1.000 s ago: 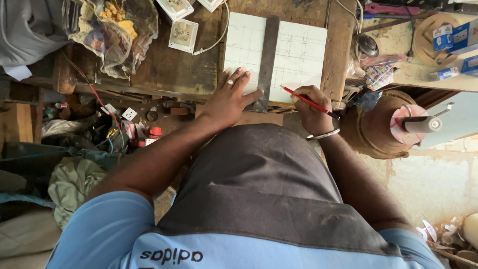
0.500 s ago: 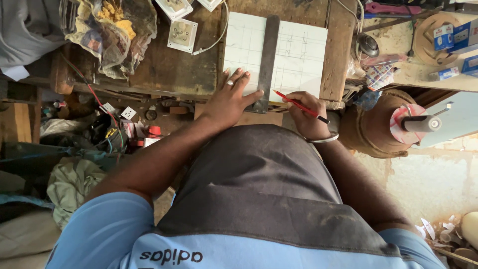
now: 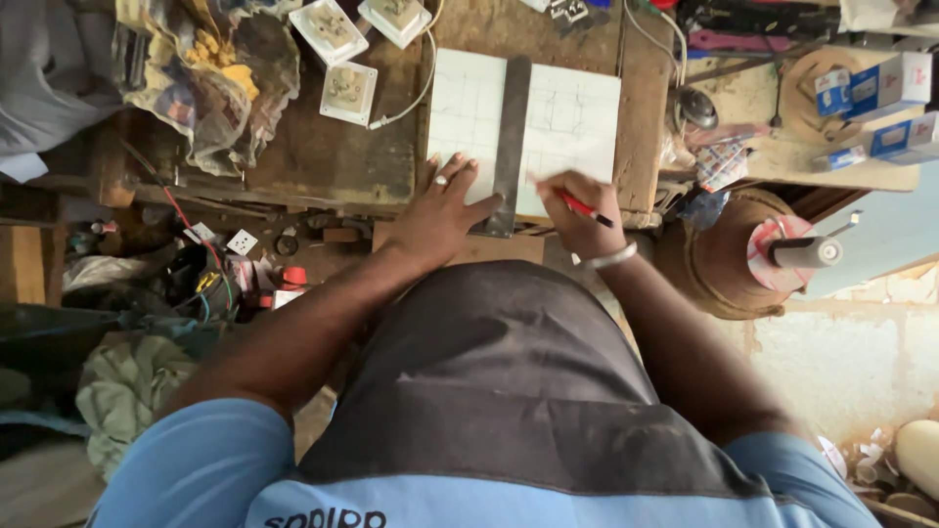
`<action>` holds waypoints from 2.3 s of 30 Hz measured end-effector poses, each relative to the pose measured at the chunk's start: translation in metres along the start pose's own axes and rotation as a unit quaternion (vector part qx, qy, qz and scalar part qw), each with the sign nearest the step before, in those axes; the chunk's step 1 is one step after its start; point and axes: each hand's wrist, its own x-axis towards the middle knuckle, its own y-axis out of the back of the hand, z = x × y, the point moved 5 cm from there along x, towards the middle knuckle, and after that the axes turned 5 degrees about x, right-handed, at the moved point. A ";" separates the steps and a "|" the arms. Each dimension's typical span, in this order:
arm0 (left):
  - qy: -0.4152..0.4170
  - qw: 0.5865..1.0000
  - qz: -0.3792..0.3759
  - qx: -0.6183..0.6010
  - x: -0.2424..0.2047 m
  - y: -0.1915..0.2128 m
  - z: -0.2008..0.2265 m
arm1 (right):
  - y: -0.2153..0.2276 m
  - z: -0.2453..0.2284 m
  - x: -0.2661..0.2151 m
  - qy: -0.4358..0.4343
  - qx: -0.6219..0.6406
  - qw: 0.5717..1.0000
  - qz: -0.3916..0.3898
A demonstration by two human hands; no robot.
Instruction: The recorder uses a pencil and metal ruler/try-square to mark layout lines on a white board at a workbench, periodically checking the fit of electrical switches on the board.
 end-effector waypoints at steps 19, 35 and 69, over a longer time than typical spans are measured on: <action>0.070 0.951 0.260 -0.155 -0.031 0.063 -0.005 | 0.077 0.065 0.009 0.091 -0.142 0.976 0.140; 0.014 0.999 0.016 0.033 -0.007 0.015 -0.018 | 0.072 0.099 0.067 -0.011 -0.142 0.989 0.039; 0.080 0.989 0.119 0.026 -0.031 0.034 -0.019 | 0.065 0.094 0.104 -0.067 -0.174 0.982 -0.027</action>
